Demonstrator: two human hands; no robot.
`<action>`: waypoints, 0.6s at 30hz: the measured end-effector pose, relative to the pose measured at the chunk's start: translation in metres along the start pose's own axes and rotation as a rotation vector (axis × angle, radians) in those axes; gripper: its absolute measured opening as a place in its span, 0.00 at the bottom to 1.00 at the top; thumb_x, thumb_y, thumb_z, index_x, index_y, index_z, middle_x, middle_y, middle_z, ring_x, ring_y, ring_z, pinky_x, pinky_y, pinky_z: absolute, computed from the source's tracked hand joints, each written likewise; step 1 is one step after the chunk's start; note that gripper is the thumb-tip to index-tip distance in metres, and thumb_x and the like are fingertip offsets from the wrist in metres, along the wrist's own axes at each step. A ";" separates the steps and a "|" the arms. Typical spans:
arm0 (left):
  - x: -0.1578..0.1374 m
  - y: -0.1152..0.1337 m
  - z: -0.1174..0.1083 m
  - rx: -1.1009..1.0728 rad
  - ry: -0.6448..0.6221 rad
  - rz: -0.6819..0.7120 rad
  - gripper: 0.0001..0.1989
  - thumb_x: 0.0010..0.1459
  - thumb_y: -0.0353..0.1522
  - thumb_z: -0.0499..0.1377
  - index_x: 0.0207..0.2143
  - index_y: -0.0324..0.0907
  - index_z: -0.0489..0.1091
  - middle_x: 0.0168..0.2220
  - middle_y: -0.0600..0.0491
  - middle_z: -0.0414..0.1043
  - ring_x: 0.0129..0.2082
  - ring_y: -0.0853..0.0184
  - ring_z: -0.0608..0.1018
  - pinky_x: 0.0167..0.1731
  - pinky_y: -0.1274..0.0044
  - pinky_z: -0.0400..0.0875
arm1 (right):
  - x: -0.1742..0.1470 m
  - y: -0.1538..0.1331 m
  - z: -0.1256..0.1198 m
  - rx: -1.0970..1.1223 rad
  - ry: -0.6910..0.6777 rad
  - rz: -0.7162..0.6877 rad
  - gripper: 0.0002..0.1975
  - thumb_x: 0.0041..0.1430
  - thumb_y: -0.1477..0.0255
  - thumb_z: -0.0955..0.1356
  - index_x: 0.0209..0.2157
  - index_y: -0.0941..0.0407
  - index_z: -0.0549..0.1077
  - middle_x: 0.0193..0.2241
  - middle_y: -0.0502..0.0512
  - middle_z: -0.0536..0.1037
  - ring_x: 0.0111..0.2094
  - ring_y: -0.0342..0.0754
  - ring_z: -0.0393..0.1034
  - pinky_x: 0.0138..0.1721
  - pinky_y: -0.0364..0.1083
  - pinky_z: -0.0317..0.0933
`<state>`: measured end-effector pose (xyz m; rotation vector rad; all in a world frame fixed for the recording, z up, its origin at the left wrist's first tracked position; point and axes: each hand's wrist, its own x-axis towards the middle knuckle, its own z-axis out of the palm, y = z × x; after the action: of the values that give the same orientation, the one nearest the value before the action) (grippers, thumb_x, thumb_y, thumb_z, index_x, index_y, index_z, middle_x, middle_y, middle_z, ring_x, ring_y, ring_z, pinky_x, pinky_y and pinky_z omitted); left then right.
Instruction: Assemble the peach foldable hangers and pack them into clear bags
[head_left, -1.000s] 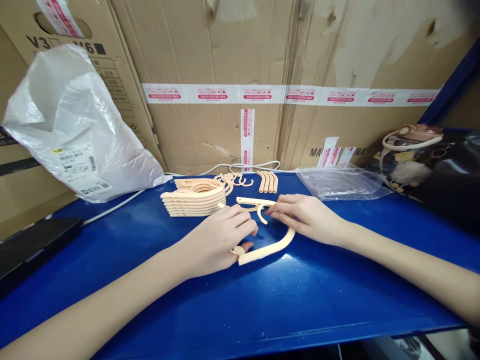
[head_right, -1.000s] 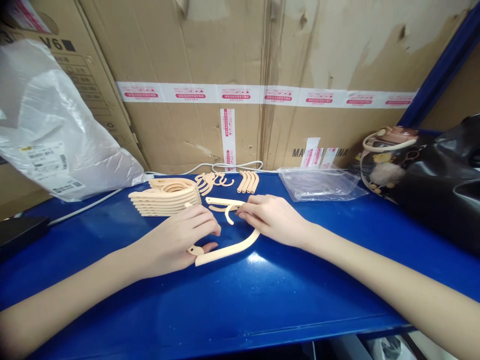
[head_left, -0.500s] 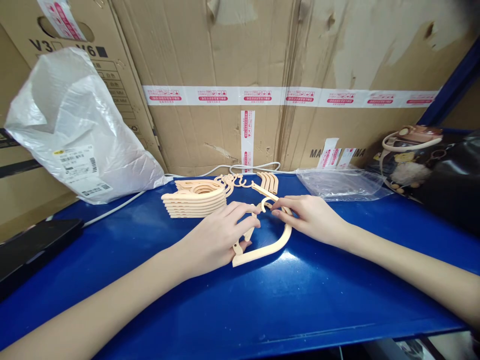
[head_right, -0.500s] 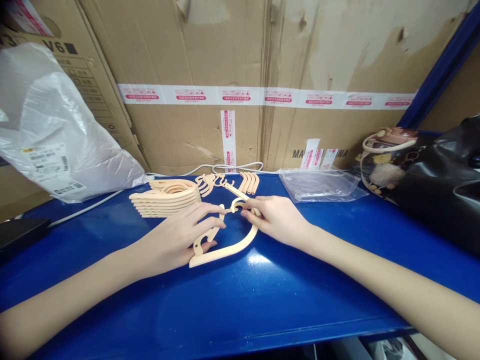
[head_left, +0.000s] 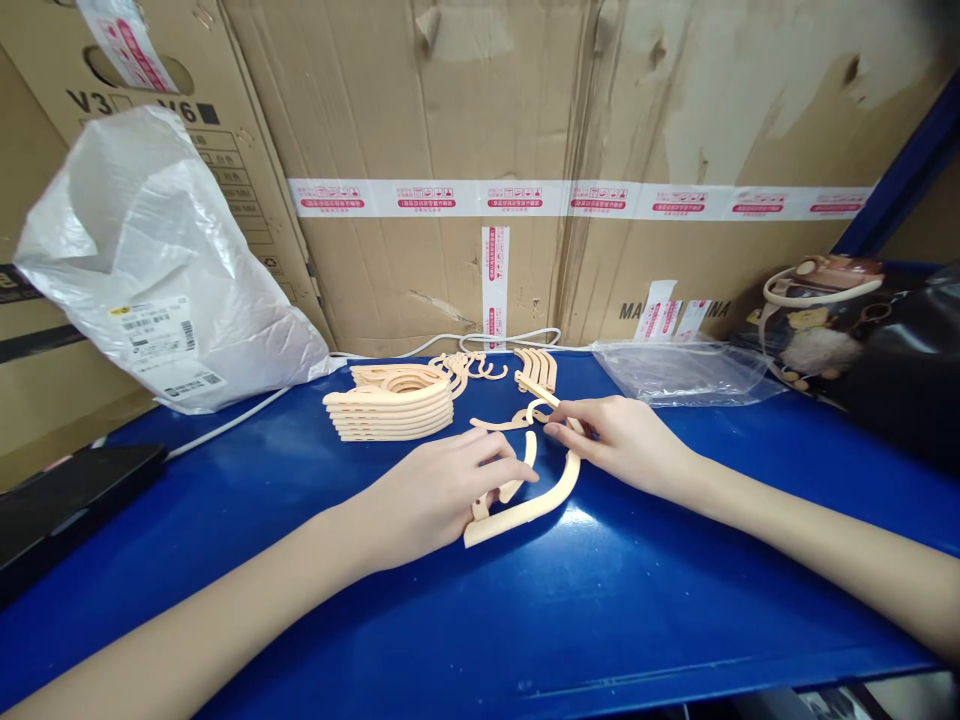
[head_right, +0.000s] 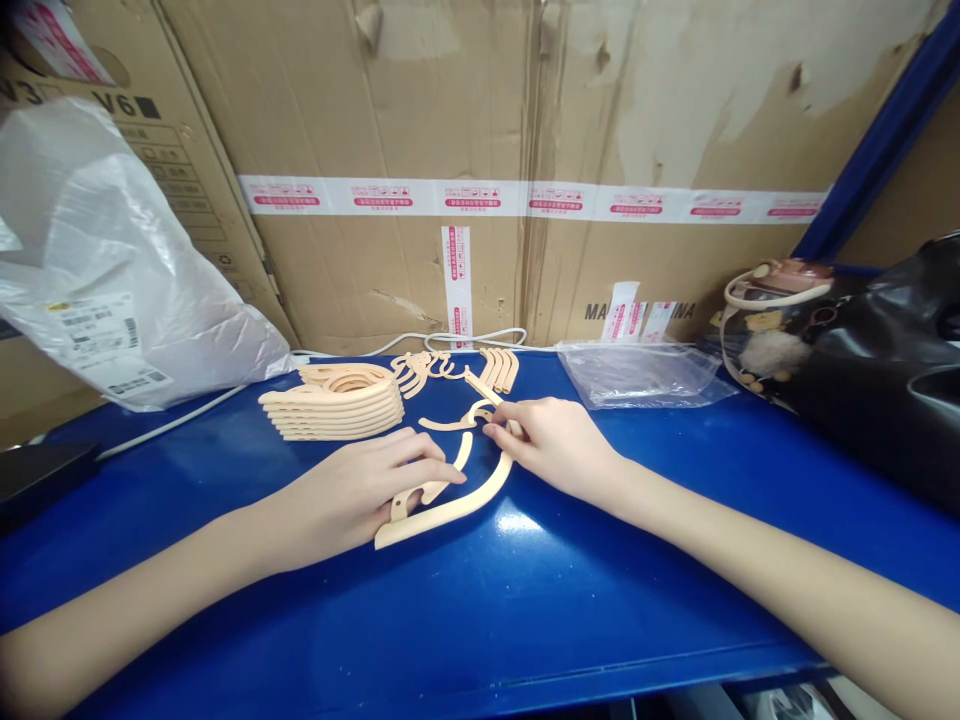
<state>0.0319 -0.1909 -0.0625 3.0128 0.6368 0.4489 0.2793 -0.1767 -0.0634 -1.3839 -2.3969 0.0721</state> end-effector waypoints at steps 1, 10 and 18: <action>0.000 0.000 0.000 -0.010 -0.004 -0.003 0.24 0.56 0.17 0.48 0.51 0.44 0.66 0.44 0.52 0.70 0.41 0.68 0.72 0.37 0.78 0.67 | 0.000 0.000 0.000 -0.001 0.001 0.000 0.14 0.65 0.63 0.61 0.35 0.54 0.75 0.21 0.47 0.73 0.22 0.42 0.65 0.25 0.42 0.50; -0.001 0.003 -0.001 -0.135 -0.038 -0.068 0.22 0.59 0.18 0.47 0.51 0.43 0.67 0.48 0.52 0.71 0.47 0.66 0.71 0.47 0.74 0.65 | 0.000 0.003 0.002 -0.022 -0.007 0.006 0.16 0.66 0.62 0.60 0.37 0.54 0.76 0.25 0.50 0.76 0.27 0.45 0.69 0.27 0.43 0.52; 0.004 0.014 -0.007 -0.129 -0.012 -0.099 0.20 0.55 0.42 0.63 0.47 0.41 0.69 0.41 0.51 0.73 0.42 0.62 0.73 0.41 0.74 0.65 | 0.000 0.002 0.002 0.012 -0.015 0.019 0.13 0.65 0.64 0.61 0.39 0.53 0.75 0.25 0.48 0.77 0.26 0.44 0.69 0.27 0.43 0.52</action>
<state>0.0384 -0.2021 -0.0536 2.8460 0.7235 0.4489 0.2800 -0.1753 -0.0653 -1.4061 -2.3918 0.1026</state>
